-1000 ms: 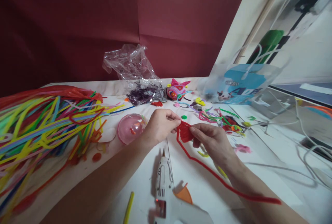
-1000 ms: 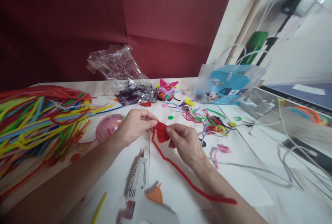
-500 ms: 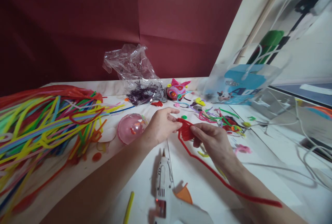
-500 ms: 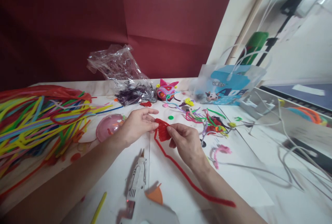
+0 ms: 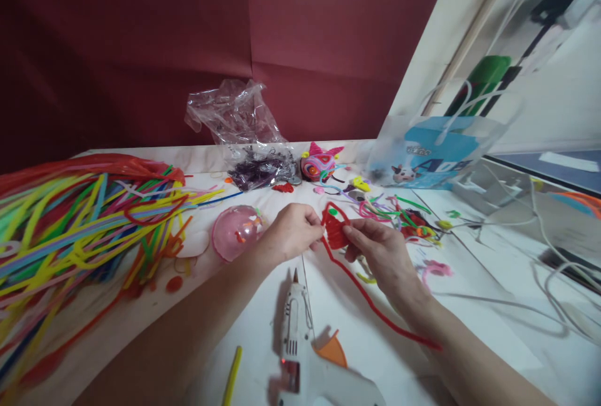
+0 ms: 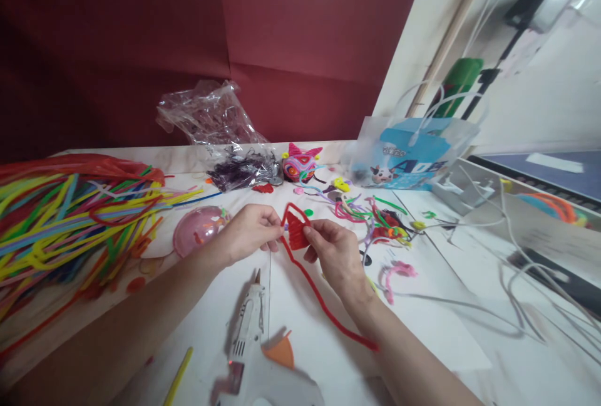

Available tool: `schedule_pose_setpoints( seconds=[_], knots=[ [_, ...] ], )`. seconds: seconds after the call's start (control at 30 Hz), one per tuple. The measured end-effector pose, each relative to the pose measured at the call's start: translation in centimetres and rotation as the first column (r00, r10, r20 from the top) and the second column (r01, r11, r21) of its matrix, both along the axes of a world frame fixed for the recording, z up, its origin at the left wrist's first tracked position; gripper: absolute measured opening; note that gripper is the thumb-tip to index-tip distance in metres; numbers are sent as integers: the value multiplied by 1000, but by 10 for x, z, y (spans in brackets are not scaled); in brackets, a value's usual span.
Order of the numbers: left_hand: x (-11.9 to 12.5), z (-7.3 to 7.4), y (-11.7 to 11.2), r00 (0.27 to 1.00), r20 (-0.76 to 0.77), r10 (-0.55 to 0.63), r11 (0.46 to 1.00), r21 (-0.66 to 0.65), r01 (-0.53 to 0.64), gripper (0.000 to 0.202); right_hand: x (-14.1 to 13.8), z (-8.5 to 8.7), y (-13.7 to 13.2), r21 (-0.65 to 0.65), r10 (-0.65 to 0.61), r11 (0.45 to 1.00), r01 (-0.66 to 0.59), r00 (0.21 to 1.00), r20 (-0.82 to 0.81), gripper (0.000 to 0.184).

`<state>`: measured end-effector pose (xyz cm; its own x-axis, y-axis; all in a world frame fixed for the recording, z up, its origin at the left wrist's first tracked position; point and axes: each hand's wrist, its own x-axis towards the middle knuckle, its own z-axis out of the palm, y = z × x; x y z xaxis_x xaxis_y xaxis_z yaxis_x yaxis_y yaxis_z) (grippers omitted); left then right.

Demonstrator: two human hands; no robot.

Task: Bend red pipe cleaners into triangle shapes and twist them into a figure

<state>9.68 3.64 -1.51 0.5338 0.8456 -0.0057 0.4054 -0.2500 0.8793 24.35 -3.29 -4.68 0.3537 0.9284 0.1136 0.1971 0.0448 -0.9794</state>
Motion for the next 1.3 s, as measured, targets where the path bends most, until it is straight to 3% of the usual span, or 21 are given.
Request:
schedule_pose_setpoints(
  seconds=[0.23,0.37,0.47,0.6,0.77,0.87,1.1,1.3],
  knots=[
    [-11,17,6,998,45,34,995,88,-37,1,5,-13,7,-72,88,994,-81,991,99,19],
    [-8,13,-3,998,-52,-44,974,219,54,7,9,1,2,16,7,1000,-8,996,89,29],
    [-4,11,-11,990,-120,-71,958,268,101,11,6,12,-4,76,43,996,-42,999,-12,31],
    [-2,13,-14,998,-55,-38,982,183,48,16,-1,14,-10,57,101,993,-99,995,-21,22],
    [3,15,-13,965,257,55,997,-72,-38,13,-9,16,-13,33,122,992,-120,990,-77,18],
    [5,14,-13,921,381,80,990,-138,-29,15,-11,18,-12,4,164,986,-166,974,-158,16],
    [5,14,-11,925,364,107,992,-95,-77,13,-5,14,-8,3,197,976,-216,883,-427,17],
    [1,18,-12,951,305,39,986,-165,13,22,-3,16,-9,9,163,983,-184,848,-504,16]
  ],
)
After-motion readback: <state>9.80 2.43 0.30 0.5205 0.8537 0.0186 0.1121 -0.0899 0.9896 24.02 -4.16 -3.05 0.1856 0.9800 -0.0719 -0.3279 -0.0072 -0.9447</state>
